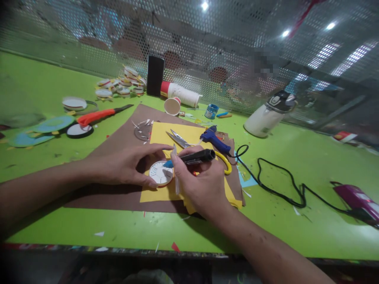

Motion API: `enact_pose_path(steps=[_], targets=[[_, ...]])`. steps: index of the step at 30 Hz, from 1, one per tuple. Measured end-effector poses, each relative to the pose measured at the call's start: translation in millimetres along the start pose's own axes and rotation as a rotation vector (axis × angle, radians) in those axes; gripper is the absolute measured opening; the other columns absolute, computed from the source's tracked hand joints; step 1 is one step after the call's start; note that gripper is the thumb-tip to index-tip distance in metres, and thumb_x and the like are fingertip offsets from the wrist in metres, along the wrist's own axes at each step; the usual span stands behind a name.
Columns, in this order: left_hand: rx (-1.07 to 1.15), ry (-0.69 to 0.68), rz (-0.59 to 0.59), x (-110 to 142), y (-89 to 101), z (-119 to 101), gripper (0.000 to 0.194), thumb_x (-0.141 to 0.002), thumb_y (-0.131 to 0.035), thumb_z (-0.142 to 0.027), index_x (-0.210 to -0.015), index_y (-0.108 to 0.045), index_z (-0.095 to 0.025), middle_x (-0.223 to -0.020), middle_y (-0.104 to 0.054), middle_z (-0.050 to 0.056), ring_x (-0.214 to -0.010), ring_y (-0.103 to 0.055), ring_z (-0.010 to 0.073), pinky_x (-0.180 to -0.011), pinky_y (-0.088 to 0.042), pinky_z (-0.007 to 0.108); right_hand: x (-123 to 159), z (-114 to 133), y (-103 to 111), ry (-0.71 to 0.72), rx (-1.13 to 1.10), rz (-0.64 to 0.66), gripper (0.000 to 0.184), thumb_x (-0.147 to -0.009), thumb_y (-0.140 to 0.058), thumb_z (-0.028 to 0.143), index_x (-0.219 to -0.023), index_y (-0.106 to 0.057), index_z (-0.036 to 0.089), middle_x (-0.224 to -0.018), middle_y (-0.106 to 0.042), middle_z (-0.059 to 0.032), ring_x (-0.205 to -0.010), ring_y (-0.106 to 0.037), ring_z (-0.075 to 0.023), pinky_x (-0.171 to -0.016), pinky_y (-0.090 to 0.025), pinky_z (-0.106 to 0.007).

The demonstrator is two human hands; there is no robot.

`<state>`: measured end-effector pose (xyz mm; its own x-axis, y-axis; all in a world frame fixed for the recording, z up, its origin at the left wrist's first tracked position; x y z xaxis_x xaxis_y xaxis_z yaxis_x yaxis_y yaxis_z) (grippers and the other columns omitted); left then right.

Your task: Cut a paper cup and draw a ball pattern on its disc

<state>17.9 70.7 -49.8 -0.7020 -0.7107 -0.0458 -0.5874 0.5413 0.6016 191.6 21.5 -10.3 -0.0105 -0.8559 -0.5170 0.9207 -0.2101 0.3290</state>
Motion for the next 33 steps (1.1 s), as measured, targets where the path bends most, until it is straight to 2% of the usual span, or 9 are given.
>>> enact_pose_path(steps=[6,12,20,23,29,33], targets=[[0.009,0.008,0.016,0,-0.7,0,0.086,-0.074,-0.077,-0.039,-0.148,-0.037,-0.021,-0.114,-0.066,0.006,-0.093,-0.063,0.0222,-0.079,-0.05,0.032,3,-7,-6,-0.037,-0.099,0.086,0.008,-0.08,-0.071,0.021,-0.083,-0.067,0.015,-0.075,-0.069,-0.0016,-0.066,-0.066,-0.012,-0.059,-0.055,-0.019],[0.004,-0.004,0.01,-1,-0.2,-2,0.083,-0.073,-0.077,-0.034,-0.146,-0.039,-0.02,-0.115,-0.065,0.006,-0.092,-0.062,0.0213,-0.077,-0.049,0.031,6,-11,-10,-0.083,-0.137,0.152,0.009,-0.081,-0.071,0.02,-0.085,-0.069,0.014,-0.079,-0.069,-0.0035,-0.071,-0.065,-0.0122,-0.064,-0.054,-0.02],[-0.027,0.002,0.01,0,1.6,-5,0.082,-0.073,-0.076,-0.034,-0.145,-0.041,-0.02,-0.115,-0.064,0.006,-0.091,-0.062,0.0213,-0.077,-0.049,0.031,5,-9,-11,-0.087,-0.078,0.226,0.009,-0.086,-0.064,0.023,-0.085,-0.067,0.014,-0.076,-0.068,-0.0031,-0.062,-0.06,-0.0115,-0.061,-0.053,-0.026],[-0.009,0.005,0.019,0,1.2,-5,0.082,-0.074,-0.076,-0.036,-0.146,-0.04,-0.02,-0.114,-0.064,0.006,-0.092,-0.062,0.0215,-0.077,-0.049,0.031,5,-9,-9,-0.079,-0.076,0.21,0.008,-0.086,-0.064,0.023,-0.084,-0.066,0.015,-0.072,-0.066,-0.002,-0.061,-0.06,-0.012,-0.06,-0.053,-0.026],[0.003,-0.053,-0.005,-1,0.3,-5,0.079,-0.074,-0.078,-0.036,-0.143,-0.043,-0.022,-0.112,-0.067,0.005,-0.095,-0.062,0.022,-0.081,-0.048,0.032,1,-6,-1,-0.077,-0.013,0.108,0.012,-0.086,-0.065,0.027,-0.088,-0.068,0.016,-0.066,-0.064,-0.0004,-0.055,-0.059,-0.0118,-0.048,-0.048,-0.023],[-0.001,-0.043,0.003,-1,0.1,-5,0.08,-0.074,-0.077,-0.035,-0.144,-0.042,-0.02,-0.117,-0.066,0.006,-0.102,-0.062,0.0232,-0.087,-0.048,0.033,1,-7,-4,-0.091,-0.063,0.149,0.01,-0.085,-0.066,0.026,-0.084,-0.068,0.016,-0.059,-0.06,0.0024,-0.05,-0.055,-0.0101,-0.048,-0.048,-0.022]])
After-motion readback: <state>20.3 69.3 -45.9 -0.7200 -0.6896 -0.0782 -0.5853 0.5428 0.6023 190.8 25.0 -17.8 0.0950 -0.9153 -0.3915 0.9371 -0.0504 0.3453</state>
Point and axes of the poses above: each hand's wrist, its own x-axis away from the middle knuckle, its own y-axis out of the back of the hand, z = x × y, the point moved 4 cm from there along -x, towards the middle knuckle
